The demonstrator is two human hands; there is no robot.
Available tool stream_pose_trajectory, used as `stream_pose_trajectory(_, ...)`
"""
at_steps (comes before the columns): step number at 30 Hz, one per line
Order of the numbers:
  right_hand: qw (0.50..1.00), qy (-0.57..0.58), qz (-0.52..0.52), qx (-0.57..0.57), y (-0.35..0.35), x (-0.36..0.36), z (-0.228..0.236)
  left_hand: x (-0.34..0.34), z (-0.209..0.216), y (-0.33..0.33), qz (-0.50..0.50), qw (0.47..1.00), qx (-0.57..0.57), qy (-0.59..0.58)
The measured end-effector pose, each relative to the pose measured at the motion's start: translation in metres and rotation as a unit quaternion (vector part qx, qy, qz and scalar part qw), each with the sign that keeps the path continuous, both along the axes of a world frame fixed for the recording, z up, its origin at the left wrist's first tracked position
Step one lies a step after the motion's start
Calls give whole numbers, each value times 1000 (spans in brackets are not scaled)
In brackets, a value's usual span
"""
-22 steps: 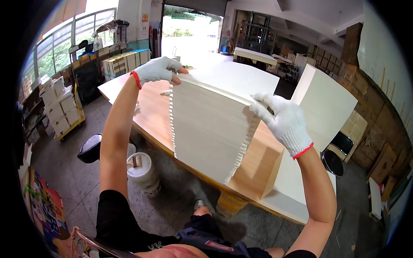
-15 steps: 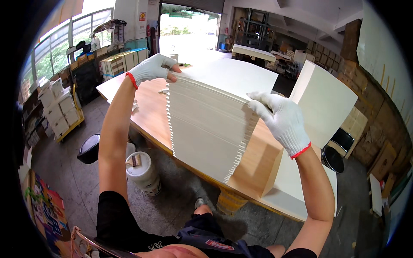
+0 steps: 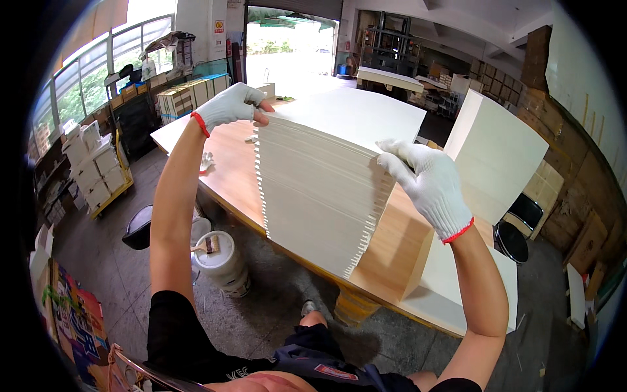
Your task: The person repeatedly picks up a stack of white rectangular panels from a table, lifts them, and places them back down. The person wears white gloves and a black shirt with a KFC logo. The action is repetitive and involves handling the panels one batch at a time.
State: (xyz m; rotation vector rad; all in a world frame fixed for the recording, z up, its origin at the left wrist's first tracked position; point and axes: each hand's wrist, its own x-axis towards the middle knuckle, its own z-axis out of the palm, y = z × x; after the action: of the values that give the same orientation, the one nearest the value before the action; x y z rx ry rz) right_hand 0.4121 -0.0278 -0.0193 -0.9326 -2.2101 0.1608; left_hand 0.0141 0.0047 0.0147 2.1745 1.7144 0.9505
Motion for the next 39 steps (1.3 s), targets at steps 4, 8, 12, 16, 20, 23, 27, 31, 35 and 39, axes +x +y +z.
stream_pose_trajectory(4,999,1,14,33,-1,-2,0,-7,2,2,2,1000,5,12)
stream_pose_trajectory(8,998,10,27,53,4,0,-5,-5,0,5,-2,1000,7,11)
stream_pose_trajectory(12,998,-13,16,67,4,0,-4,-6,0,5,-8,1000,17,17)
stream_pose_trajectory(16,996,-18,17,81,6,0,-5,-9,-2,7,7,1000,15,23)
stream_pose_trajectory(20,993,-11,24,112,13,0,-10,-18,-4,11,7,1000,10,20)
stream_pose_trajectory(23,991,-11,25,129,15,1,-12,-11,-5,8,11,1000,17,9)
stream_pose_trajectory(27,992,-22,15,126,16,0,-12,-6,-6,3,20,999,38,30)
stream_pose_trajectory(31,983,-20,30,178,17,0,-14,-10,-11,1,-9,999,51,6)
stream_pose_trajectory(35,950,-42,2,308,15,-1,-22,-3,-14,-9,2,998,53,20)
stream_pose_trajectory(39,915,-35,-40,399,20,-4,-40,1,-20,-7,28,997,52,50)
